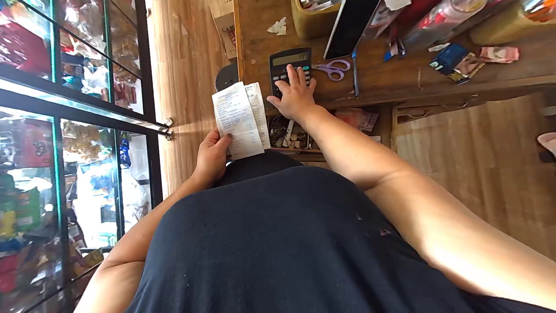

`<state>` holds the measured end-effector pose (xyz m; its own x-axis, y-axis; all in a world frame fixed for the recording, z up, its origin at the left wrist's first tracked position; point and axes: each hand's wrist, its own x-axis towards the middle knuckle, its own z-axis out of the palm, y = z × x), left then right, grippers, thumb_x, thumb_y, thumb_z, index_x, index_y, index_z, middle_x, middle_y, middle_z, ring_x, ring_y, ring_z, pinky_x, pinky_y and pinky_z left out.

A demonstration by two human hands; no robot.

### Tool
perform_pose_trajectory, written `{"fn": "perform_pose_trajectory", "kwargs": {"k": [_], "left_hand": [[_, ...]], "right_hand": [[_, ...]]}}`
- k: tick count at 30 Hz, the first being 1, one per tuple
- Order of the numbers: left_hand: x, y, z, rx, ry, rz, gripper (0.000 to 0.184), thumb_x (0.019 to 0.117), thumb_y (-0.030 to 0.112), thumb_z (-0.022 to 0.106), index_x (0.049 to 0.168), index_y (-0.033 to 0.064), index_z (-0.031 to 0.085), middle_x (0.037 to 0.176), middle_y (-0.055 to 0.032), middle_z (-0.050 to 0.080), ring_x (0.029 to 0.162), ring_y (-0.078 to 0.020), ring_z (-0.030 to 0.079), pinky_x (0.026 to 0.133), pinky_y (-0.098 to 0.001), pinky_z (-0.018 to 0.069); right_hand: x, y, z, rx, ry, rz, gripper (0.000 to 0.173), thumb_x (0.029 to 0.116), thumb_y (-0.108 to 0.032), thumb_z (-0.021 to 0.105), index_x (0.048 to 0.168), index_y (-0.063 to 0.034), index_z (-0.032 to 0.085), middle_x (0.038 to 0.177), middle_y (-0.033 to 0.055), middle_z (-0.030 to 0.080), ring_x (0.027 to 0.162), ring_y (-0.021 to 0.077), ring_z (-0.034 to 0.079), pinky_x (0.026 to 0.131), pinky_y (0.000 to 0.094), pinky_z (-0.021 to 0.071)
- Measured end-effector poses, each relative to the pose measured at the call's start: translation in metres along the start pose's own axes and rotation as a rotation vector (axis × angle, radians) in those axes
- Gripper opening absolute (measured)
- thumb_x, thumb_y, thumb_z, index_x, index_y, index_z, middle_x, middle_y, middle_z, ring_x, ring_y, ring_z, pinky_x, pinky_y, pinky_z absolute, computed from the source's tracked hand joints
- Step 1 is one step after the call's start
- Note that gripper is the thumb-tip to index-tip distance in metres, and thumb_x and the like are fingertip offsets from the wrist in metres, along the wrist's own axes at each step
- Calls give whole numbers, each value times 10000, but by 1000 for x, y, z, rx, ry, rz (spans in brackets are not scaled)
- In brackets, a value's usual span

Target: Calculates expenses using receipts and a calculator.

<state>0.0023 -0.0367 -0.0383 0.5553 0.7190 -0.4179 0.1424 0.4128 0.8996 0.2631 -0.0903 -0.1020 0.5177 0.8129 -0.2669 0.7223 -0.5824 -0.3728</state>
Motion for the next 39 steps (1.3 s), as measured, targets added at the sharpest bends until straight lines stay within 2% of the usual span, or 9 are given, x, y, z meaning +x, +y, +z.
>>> {"fn": "perform_pose_trajectory", "kwargs": {"k": [4, 9, 12, 15, 18, 21, 23, 30, 39], "left_hand": [[0, 1, -3, -10, 10, 1, 210, 1058, 41, 465, 1241, 41, 568, 1014, -63, 726, 887, -150, 732, 799, -360, 629], [2, 0, 1, -5, -16, 7, 223, 1054, 39, 468, 1253, 38, 570, 1022, -62, 727, 893, -153, 731, 805, -356, 628], [3, 2, 4, 19, -28, -4, 211, 1058, 43, 468, 1245, 34, 566, 1015, -60, 727, 886, -149, 733, 801, -352, 629], [4, 2, 5, 22, -22, -8, 188, 1056, 43, 479, 1214, 41, 580, 997, -52, 733, 872, -140, 736, 786, -342, 632], [2, 3, 3, 4, -23, -2, 202, 1059, 49, 478, 1237, 45, 573, 1017, -56, 731, 890, -145, 735, 801, -346, 631], [2, 3, 4, 7, -19, -1, 201, 1060, 46, 467, 1235, 47, 565, 1014, -54, 732, 888, -146, 736, 797, -346, 631], [3, 3, 5, 39, -22, -3, 212, 1060, 48, 461, 1248, 47, 558, 1015, -49, 731, 889, -142, 734, 799, -348, 630], [4, 2, 8, 57, -22, -15, 205, 1061, 47, 467, 1239, 51, 569, 1015, -52, 735, 888, -147, 736, 797, -353, 630], [3, 2, 11, 44, -27, -10, 194, 1063, 48, 459, 1223, 47, 569, 1008, -58, 733, 880, -150, 738, 794, -355, 632]], "right_hand": [[-11, 11, 1, 49, 89, 0, 653, 1015, -537, 559, 1464, -64, 526, 1689, 215, 208, 1568, 443, 130, 1162, 754, 123], [-19, 16, 5, 25, 34, 26, 627, 1018, -549, 553, 1441, -87, 559, 1694, 215, 186, 1569, 451, 104, 1148, 773, 121], [-22, 13, 1, 54, 68, 14, 626, 1018, -551, 551, 1426, -77, 578, 1700, 198, 185, 1576, 427, 101, 1159, 759, 111], [-32, 24, 3, 88, 167, -11, 575, 1023, -511, 558, 1402, -81, 589, 1677, 201, 257, 1561, 432, 174, 1159, 746, 151], [-46, 41, 10, 114, 197, 25, 599, 1023, -477, 572, 1454, -63, 541, 1656, 242, 281, 1541, 466, 212, 1144, 757, 169], [-55, 53, 18, 93, 195, 57, 630, 1021, -477, 577, 1503, -80, 493, 1651, 260, 274, 1535, 481, 215, 1139, 758, 178], [-56, 55, 21, 86, 202, 47, 621, 1016, -464, 588, 1493, -74, 506, 1646, 270, 279, 1527, 502, 217, 1128, 779, 176], [-53, 56, 19, 8, 138, 46, 580, 1042, -445, 560, 1498, -91, 507, 1677, 217, 247, 1555, 469, 158, 1144, 782, 117], [-53, 55, 17, 1, 120, 29, 624, 1041, -468, 555, 1506, -58, 483, 1677, 214, 250, 1559, 460, 153, 1142, 783, 116]]}}
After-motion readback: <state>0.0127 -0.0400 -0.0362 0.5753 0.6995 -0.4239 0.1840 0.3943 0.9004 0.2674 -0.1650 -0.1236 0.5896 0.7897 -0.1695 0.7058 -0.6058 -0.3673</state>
